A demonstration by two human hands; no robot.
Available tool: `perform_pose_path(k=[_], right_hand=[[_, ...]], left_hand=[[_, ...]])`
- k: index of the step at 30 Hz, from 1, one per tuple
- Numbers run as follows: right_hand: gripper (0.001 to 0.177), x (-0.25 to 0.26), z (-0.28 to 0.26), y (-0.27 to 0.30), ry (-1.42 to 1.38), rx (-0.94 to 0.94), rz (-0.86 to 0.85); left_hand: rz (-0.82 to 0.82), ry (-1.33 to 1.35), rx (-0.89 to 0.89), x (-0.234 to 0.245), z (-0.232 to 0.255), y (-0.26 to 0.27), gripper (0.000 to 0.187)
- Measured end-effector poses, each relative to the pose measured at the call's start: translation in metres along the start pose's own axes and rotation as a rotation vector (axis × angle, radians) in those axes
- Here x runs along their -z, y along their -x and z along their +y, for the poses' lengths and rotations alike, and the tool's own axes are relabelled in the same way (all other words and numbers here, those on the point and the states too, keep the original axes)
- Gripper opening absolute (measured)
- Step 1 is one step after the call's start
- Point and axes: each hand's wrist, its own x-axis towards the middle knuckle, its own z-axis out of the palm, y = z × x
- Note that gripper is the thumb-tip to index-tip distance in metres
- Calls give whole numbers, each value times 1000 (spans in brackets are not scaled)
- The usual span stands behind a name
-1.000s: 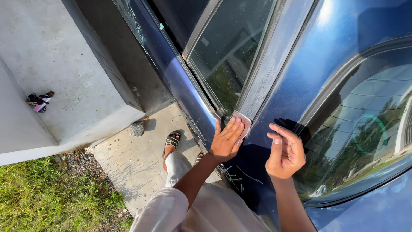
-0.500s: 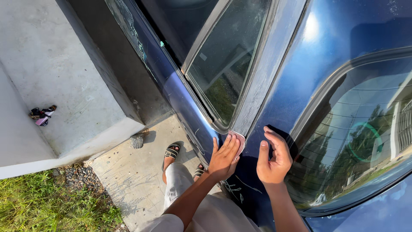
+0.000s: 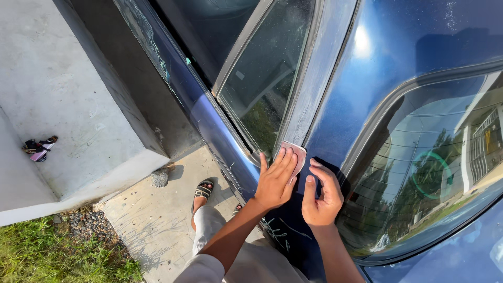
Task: The person sands the rear quarter panel and roofline of a blue car using a sanding block. They work along the window trim and the curved edge of the roof, moving the block back and forth to smooth the surface.
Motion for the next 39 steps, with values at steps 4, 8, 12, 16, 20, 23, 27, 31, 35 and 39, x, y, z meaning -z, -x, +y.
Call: perform_pose_path(k=[4,8,12,16,20,23,27,31,35,39], right_hand=[[18,0,1,-4,-32,27,-2],[18,1,3,-4,-53,1,3],[18,1,4,1,-84,-67,3],[17,3,7,0,-206,-96,37],[15,6,0,-5,-230,-161,56],[15,7,-6,-9,-214,-173,51],[14,13,12,-14,-233,22,7],[12,16,1,-6,-258,-114,34],[12,10,-15,-9,-249,-157,33],[11,8,-13,-7,-271,-159,41]], left_hand=[[99,-25,-85,-15,-12,26,55],[-5,0,-25,-17,-5,43,57],[61,-39,-48,-1,-4,-5,54],[26,-32,-85,-19,-18,45,57],[10,-5,-69,-10,-12,27,60],[88,-20,-67,7,-8,-28,62],[233,67,-68,-31,-30,36,51],[68,20,-25,-16,-24,47,55],[19,-4,-9,4,-15,9,60],[27,20,-30,-11,-28,64,51]])
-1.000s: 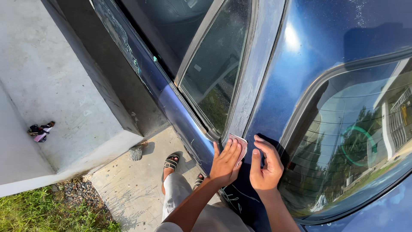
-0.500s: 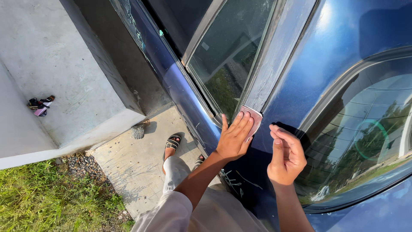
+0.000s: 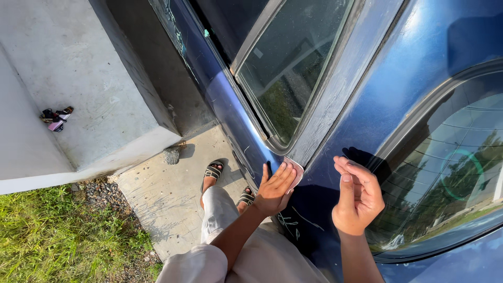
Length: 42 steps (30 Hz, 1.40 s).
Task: The person sands the rear quarter panel and roofline of a blue car using a sanding block. They work along the window trim and the curved edge of the roof, moving the block back and forth to smooth the surface.
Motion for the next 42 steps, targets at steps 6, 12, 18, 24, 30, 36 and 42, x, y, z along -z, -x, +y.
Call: perform_pose_path(k=[6,12,18,24,30,36,42], right_hand=[[12,-5,3,-2,27,15,5],[12,11,-9,4,17,17,35],[11,13,-17,16,27,4,10],[12,11,-14,11,-7,1,33],[11,9,-6,21,-52,137,-50],[10,8,-8,15,-40,-34,42],[11,9,-17,11,-35,29,56]], left_hand=[[-17,-13,49,7,7,-49,65],[-58,-17,19,1,-2,1,58],[1,6,66,7,24,-19,59],[-91,-3,103,7,20,-4,57],[119,13,26,9,18,-6,55],[-123,-53,155,6,17,-13,65],[-103,-22,97,13,11,-8,62]])
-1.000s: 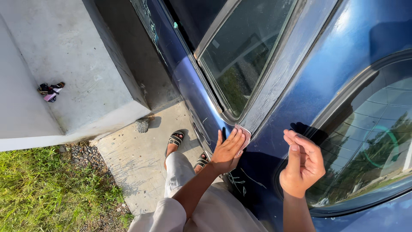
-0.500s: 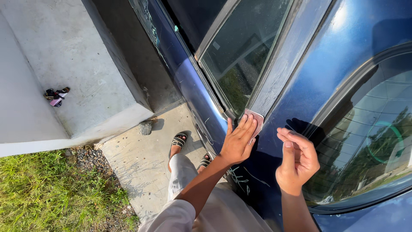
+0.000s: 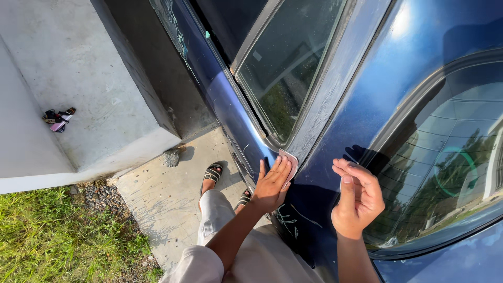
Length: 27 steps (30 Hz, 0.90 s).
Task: The person sands the rear quarter panel and roofline of a blue car using a sanding block. They work along the window trim and the curved edge of the roof, moving the block back and forth to smooth the surface.
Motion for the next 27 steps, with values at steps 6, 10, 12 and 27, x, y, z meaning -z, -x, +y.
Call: perform_pose_path(k=[6,10,12,27], right_hand=[[10,-7,3,0,-22,-40,1],[10,1,-4,11,25,21,-68],[12,-4,8,-2,-32,156,-97],[10,6,-5,4,5,138,-61]], left_hand=[[12,-42,32,10,8,-14,58],[144,37,-70,7,24,-32,55],[263,-10,-130,3,-6,-23,54],[269,-77,-163,7,4,-25,52]])
